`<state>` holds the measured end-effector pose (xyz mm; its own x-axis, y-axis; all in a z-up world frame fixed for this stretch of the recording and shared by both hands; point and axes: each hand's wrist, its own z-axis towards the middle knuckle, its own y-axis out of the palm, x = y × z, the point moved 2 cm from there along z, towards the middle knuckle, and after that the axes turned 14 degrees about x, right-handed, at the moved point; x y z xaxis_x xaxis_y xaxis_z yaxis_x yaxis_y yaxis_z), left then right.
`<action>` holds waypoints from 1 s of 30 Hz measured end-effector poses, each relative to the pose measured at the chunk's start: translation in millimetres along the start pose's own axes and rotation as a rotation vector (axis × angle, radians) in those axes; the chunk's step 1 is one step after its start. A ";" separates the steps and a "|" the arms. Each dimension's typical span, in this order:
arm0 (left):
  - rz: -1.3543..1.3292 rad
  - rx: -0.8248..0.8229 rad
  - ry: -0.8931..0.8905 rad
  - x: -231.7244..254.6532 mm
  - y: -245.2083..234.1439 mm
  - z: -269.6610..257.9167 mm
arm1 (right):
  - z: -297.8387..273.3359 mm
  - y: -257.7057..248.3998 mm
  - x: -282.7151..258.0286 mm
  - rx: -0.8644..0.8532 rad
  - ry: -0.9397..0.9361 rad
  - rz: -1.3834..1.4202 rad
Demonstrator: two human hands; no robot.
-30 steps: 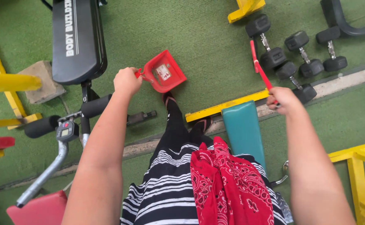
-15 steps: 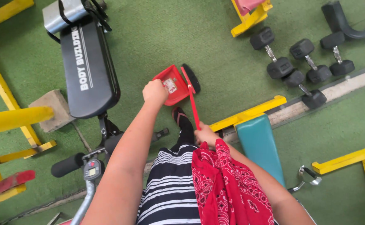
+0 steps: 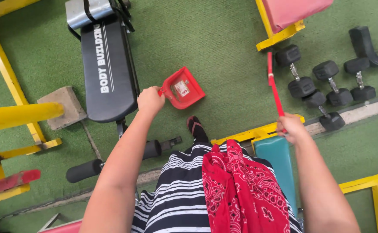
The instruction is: Sweeping a gym floor with a hand broom and dustpan, then wiping down equipment with a spray bottle and cloth.
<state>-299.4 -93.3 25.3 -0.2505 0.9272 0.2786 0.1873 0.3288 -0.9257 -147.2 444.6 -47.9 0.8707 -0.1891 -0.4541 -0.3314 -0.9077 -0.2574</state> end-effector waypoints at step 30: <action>-0.103 0.151 0.015 -31.2 -24.5 37.6 | -93.2 56.2 -152.2 -0.340 0.107 -0.065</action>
<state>-331.9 -137.0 29.6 -0.2468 0.8930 0.3763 0.0160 0.3920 -0.9198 -264.4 387.4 86.3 0.9250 -0.1489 -0.3496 -0.1502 -0.9884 0.0237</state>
